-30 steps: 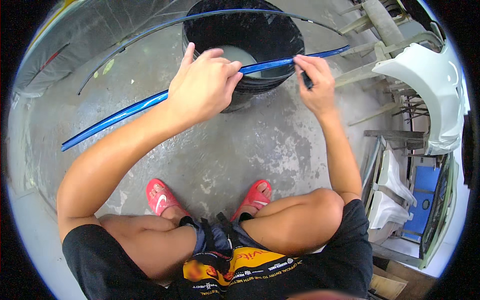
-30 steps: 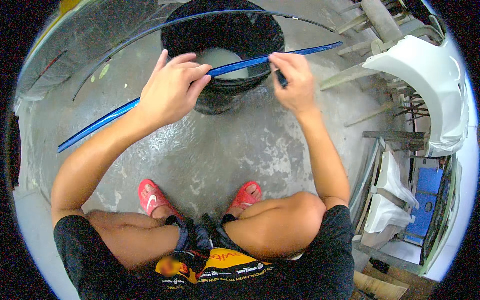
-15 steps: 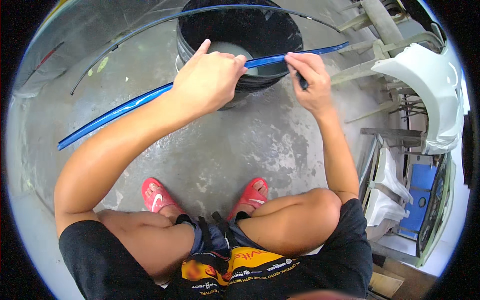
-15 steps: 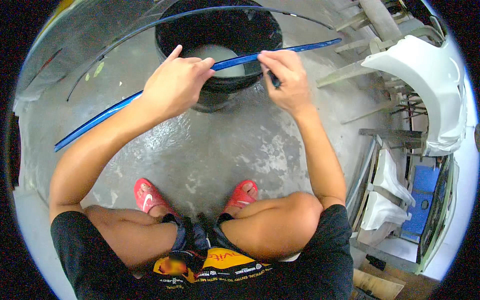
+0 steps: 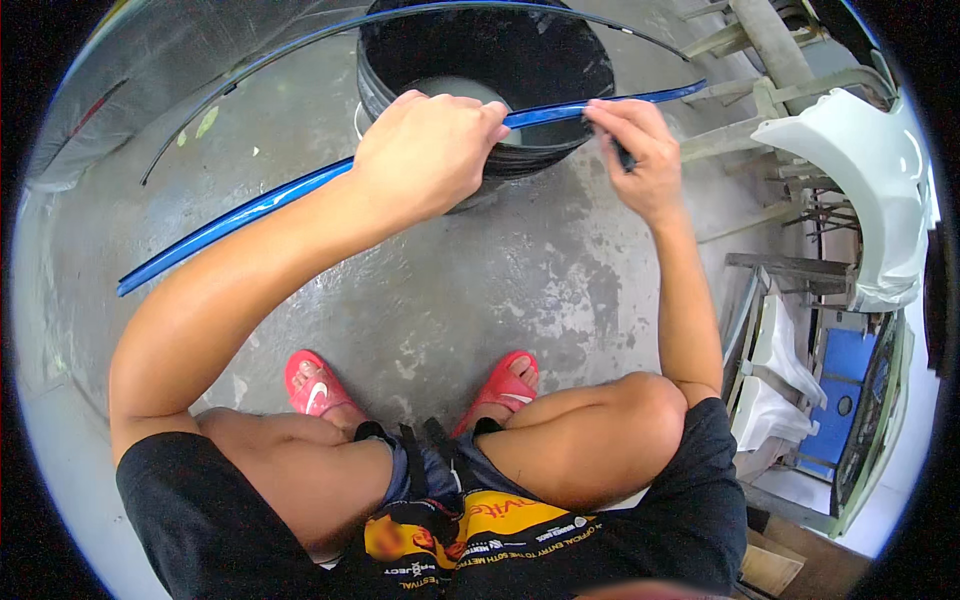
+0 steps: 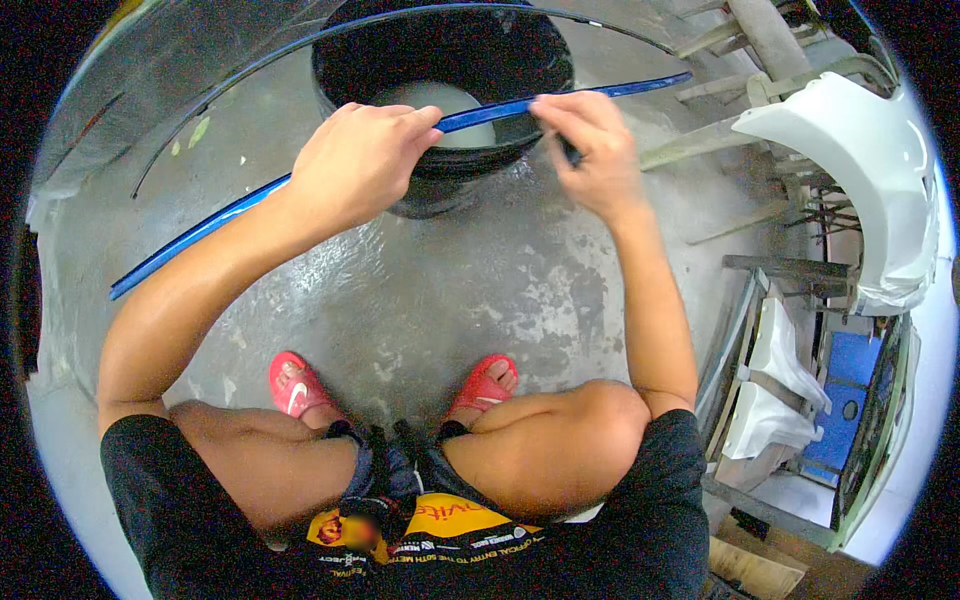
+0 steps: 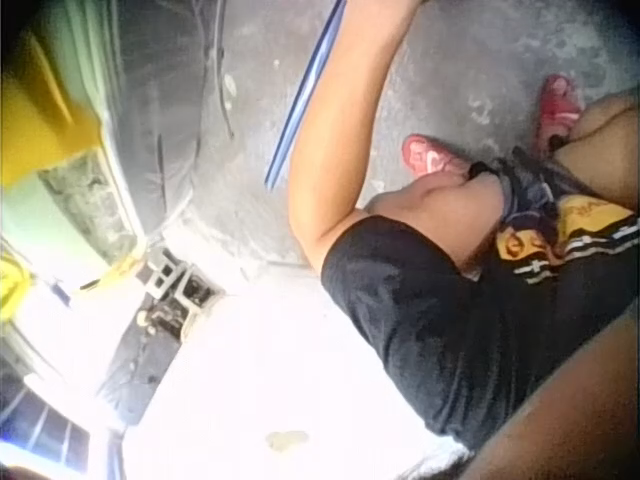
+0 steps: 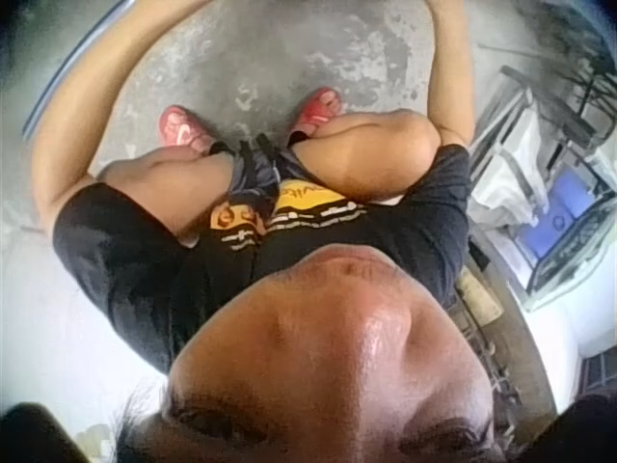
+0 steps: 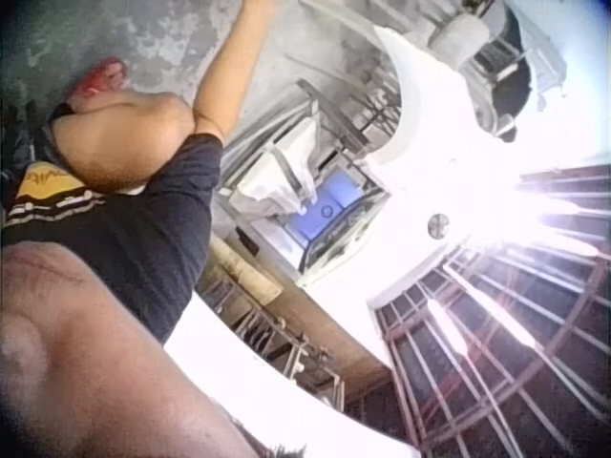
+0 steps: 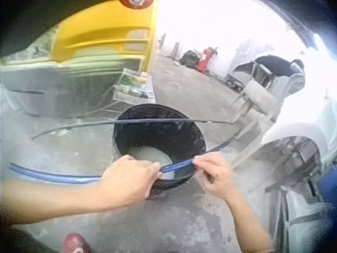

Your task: Sanding or cleaning blue automotive trim pieces over a bucket of water.

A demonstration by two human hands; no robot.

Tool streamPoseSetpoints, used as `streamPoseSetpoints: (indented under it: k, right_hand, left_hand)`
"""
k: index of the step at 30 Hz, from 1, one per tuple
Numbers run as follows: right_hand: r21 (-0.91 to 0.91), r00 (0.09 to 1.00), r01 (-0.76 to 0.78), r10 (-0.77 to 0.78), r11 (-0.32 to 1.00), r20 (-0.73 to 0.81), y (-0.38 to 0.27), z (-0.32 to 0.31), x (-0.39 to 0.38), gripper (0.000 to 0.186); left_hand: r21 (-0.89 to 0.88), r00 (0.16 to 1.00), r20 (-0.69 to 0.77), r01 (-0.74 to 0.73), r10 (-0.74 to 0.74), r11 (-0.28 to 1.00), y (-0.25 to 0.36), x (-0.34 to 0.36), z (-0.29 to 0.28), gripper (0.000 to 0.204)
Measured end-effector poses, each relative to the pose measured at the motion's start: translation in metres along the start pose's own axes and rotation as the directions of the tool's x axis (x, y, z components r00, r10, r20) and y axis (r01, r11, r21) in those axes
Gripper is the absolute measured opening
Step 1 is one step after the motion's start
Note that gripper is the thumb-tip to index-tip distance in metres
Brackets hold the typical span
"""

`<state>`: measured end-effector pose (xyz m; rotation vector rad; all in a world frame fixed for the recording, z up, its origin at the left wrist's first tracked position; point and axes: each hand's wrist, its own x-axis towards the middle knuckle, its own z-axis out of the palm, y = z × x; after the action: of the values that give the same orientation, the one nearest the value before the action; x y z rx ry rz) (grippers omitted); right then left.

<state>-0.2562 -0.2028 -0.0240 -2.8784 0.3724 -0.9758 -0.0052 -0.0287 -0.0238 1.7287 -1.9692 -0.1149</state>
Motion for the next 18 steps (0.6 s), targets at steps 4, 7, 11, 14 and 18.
streamPoseSetpoints:
  k: [4,7,11,14,18]
  right_hand:
    - [-0.032,0.996,-0.05,0.048,0.998,-0.075,-0.003,-0.001,0.004,0.037]
    - [0.029,0.985,0.072,-0.076,0.997,0.158,-0.009,0.009,0.001,0.041]
    - [0.096,1.0,0.018,-0.018,0.995,-0.003,-0.012,0.002,-0.001,0.042]
    - [0.02,0.997,-0.076,0.076,0.997,-0.017,-0.014,-0.007,-0.002,0.035]
    - [0.024,0.988,0.076,-0.079,0.997,0.135,-0.013,-0.006,0.001,0.035]
  left_hand:
    - [0.035,0.999,-0.039,-0.017,0.019,0.999,-0.001,-0.001,0.007,0.019]
    - [0.06,0.998,-0.063,-0.013,0.017,0.998,-0.001,0.0,0.014,0.017]
    - [0.042,0.997,0.065,0.048,-0.051,0.998,0.008,0.002,0.01,0.015]
    - [0.018,0.99,0.134,0.046,-0.048,0.999,0.016,0.004,0.008,0.019]
    - [0.06,0.997,0.04,0.058,-0.061,0.997,0.019,0.006,0.017,0.019]
